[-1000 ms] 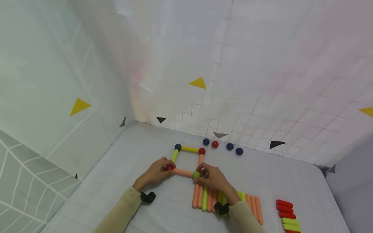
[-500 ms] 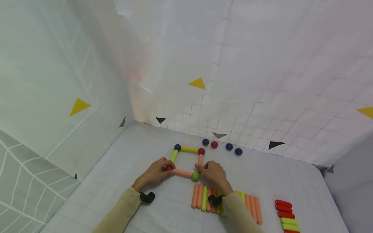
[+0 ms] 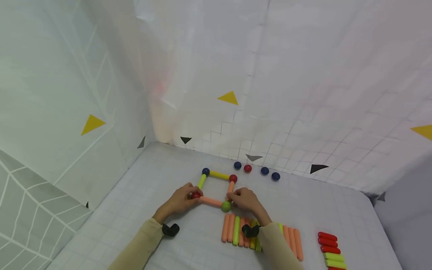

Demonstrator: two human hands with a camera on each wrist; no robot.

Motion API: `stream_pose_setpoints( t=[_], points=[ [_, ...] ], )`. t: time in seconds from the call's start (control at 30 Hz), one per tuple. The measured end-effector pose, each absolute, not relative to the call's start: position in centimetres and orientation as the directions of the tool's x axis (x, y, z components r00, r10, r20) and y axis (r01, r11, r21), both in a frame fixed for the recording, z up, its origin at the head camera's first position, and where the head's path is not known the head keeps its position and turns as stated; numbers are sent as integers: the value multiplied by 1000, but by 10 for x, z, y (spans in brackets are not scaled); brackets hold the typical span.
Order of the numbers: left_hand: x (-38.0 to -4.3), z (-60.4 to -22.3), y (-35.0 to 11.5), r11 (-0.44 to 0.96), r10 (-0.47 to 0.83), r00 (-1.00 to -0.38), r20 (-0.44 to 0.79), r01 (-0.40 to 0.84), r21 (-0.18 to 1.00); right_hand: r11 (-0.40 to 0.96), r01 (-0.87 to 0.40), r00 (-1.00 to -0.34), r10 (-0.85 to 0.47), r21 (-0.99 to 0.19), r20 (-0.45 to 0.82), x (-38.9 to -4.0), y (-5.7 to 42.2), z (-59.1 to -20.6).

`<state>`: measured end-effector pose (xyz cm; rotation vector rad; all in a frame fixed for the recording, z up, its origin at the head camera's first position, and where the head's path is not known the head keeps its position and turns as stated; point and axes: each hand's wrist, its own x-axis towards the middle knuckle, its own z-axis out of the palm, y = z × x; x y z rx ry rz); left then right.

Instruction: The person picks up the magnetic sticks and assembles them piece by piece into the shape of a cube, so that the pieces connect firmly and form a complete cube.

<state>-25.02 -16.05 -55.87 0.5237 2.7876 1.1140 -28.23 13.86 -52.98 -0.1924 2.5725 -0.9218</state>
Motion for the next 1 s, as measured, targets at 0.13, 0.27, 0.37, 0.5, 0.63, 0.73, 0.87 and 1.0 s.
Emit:
stream_pose_setpoints(
  t=[0.13, 0.27, 0.37, 0.5, 0.63, 0.73, 0.87, 1.0],
  points=[
    [-250, -558, -159, 675, 350, -935, 53, 291, 678, 774, -1, -910, -264, -633, -321, -279, 140, -527],
    [-249, -557, -157, 677, 357, -932, 65, 306, 669, 770, 7, -906, -265, -638, -329, -280, 142, -527],
    [-249, -557, -155, 672, 365, -928, 79, 321, 667, 764, 41, -909, -238, -644, -341, -280, 146, -528],
    [-249, -557, -150, 638, 359, -929, 93, 317, 701, 751, 85, -916, -200, -655, -348, -281, 154, -529],
    [-251, -555, -138, 587, 338, -937, 85, 280, 759, 749, 92, -925, -180, -656, -335, -279, 167, -524],
    [-254, -553, -126, 566, 345, -936, 71, 268, 779, 756, 112, -930, -150, -645, -337, -277, 178, -521],
    [-257, -552, -110, 560, 371, -927, 52, 268, 784, 756, 159, -931, -99, -635, -351, -272, 193, -522],
    [-258, -550, -95, 555, 388, -921, 22, 252, 793, 768, 193, -934, -47, -611, -354, -269, 208, -525]
  ],
)
